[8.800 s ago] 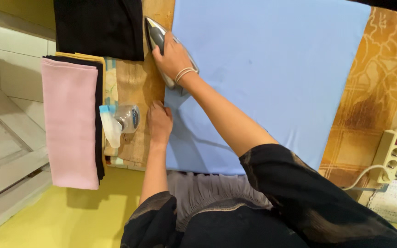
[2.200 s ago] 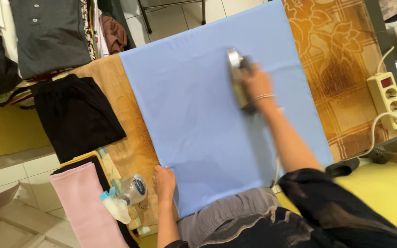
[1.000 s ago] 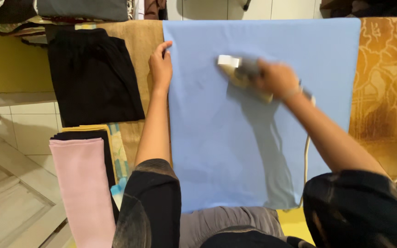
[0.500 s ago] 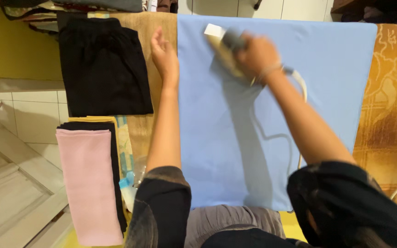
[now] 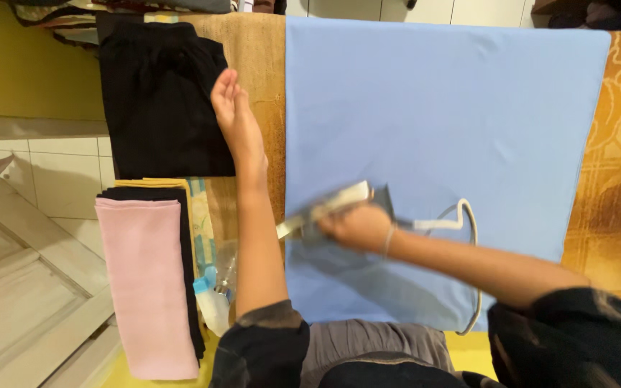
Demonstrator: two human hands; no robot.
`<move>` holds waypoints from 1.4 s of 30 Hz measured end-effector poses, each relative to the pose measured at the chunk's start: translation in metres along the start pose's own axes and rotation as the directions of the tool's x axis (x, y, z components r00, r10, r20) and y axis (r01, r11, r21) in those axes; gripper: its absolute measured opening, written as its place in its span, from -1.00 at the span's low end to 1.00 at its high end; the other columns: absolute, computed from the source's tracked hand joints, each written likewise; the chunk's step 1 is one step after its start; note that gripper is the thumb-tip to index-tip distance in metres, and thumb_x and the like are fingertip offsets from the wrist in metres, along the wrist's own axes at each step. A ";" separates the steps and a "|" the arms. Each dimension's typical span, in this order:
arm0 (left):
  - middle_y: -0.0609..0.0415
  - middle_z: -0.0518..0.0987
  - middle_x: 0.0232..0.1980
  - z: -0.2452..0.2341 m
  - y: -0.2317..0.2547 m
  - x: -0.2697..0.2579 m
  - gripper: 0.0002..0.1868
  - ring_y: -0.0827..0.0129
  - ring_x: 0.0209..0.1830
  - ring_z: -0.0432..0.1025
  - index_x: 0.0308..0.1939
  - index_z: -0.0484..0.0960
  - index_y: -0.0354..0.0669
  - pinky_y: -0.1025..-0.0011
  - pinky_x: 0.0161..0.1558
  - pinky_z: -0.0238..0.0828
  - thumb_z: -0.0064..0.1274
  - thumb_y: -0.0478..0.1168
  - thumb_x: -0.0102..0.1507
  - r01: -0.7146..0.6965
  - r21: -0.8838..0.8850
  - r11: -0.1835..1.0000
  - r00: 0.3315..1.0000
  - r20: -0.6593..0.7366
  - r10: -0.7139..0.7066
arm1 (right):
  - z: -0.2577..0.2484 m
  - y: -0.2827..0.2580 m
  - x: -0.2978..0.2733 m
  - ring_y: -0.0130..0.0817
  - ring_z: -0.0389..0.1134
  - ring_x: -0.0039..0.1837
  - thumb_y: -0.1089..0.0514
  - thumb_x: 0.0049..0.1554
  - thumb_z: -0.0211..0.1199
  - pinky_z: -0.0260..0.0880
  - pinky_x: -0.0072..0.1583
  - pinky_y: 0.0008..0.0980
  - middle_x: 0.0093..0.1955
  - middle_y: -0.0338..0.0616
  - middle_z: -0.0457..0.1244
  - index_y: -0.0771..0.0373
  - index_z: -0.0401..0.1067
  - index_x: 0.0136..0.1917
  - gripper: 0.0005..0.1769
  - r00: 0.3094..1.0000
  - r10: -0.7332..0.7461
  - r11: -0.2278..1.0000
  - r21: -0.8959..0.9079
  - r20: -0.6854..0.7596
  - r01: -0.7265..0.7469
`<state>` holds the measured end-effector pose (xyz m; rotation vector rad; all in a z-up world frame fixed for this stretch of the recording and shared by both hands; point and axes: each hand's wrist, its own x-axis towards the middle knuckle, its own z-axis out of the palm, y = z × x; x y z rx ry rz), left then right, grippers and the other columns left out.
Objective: The person irons a light blue cloth on a table, repeatedly smoothing it with an iron and adjusting its position. The person flips the cloth over and continues ironing the other side.
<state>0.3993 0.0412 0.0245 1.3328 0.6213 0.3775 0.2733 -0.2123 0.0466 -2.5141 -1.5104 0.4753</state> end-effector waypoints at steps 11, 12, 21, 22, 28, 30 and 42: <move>-0.05 0.34 0.53 0.036 -0.030 -0.047 -0.50 0.17 0.61 0.16 0.47 0.30 -0.25 0.13 0.54 0.06 -0.24 -0.21 0.45 -0.084 0.555 0.827 0.980 0.198 -0.034 | -0.091 0.193 0.116 0.28 0.38 -0.20 0.01 0.07 0.30 0.39 -0.14 0.16 -0.25 0.23 0.36 0.27 0.41 0.02 -0.65 0.692 0.680 0.731 0.291 -0.243 -0.617; -0.02 0.23 0.58 0.038 -0.030 -0.056 -0.45 0.15 0.64 0.02 0.51 0.23 -0.22 0.03 0.54 -0.07 -0.20 -0.17 0.45 -0.192 0.733 0.652 0.955 0.293 -0.047 | -0.089 0.207 0.108 0.27 0.39 -0.16 0.04 0.06 0.28 0.39 -0.10 0.15 -0.22 0.24 0.37 0.27 0.42 0.03 -0.66 0.637 0.713 0.701 0.306 -0.293 -0.644; 0.01 -0.21 0.73 0.032 -0.048 -0.071 -0.17 0.17 0.73 -0.32 0.65 -0.18 -0.24 -0.30 0.52 -0.65 -0.15 0.03 0.47 -0.462 0.863 0.203 0.872 0.484 -0.072 | -0.047 0.361 -0.124 0.34 0.37 0.01 0.16 0.11 0.14 0.36 0.08 0.16 -0.01 0.33 0.37 0.36 0.51 0.08 -0.68 0.277 0.812 0.472 0.299 -0.513 -0.829; 0.01 -0.21 0.73 0.032 -0.048 -0.071 -0.17 0.17 0.73 -0.32 0.65 -0.18 -0.24 -0.29 0.52 -0.66 -0.16 0.03 0.47 -0.464 0.863 0.200 0.872 0.485 -0.070 | -0.048 0.371 -0.158 0.32 0.38 -0.03 0.12 0.10 0.23 0.37 0.01 0.12 -0.06 0.34 0.37 0.38 0.52 0.03 -0.68 0.212 0.816 0.418 0.296 -0.538 -0.859; 0.00 -0.20 0.73 0.032 -0.048 -0.073 -0.20 0.17 0.73 -0.32 0.66 -0.17 -0.23 -0.28 0.52 -0.68 -0.18 0.03 0.49 -0.460 0.863 0.208 0.873 0.482 -0.071 | -0.046 0.378 -0.282 0.14 0.42 -0.08 0.24 0.08 0.22 0.38 -0.03 -0.02 -0.14 0.19 0.37 0.35 0.57 0.04 -0.73 0.049 0.878 0.297 0.461 -0.476 -0.836; 0.01 -0.19 0.73 0.032 -0.048 -0.074 -0.20 0.18 0.73 -0.31 0.65 -0.16 -0.24 -0.26 0.53 -0.67 -0.17 0.02 0.48 -0.456 0.862 0.223 0.873 0.481 -0.073 | -0.045 0.376 -0.285 0.08 0.44 -0.12 0.21 0.07 0.24 0.39 -0.05 -0.05 -0.17 0.17 0.38 0.36 0.55 0.01 -0.74 0.024 0.901 0.268 0.513 -0.434 -0.816; -0.07 0.33 0.47 -0.022 0.002 -0.136 -0.44 0.09 0.46 0.25 0.48 0.24 -0.23 0.17 0.40 0.15 -0.10 -0.24 0.39 -0.070 0.775 0.628 0.952 0.239 -0.189 | -0.077 0.175 -0.049 0.34 0.37 0.09 0.16 -0.02 0.16 0.37 0.12 0.07 0.01 0.37 0.34 0.39 0.48 0.05 -0.62 0.411 0.900 0.403 0.643 -0.149 -0.651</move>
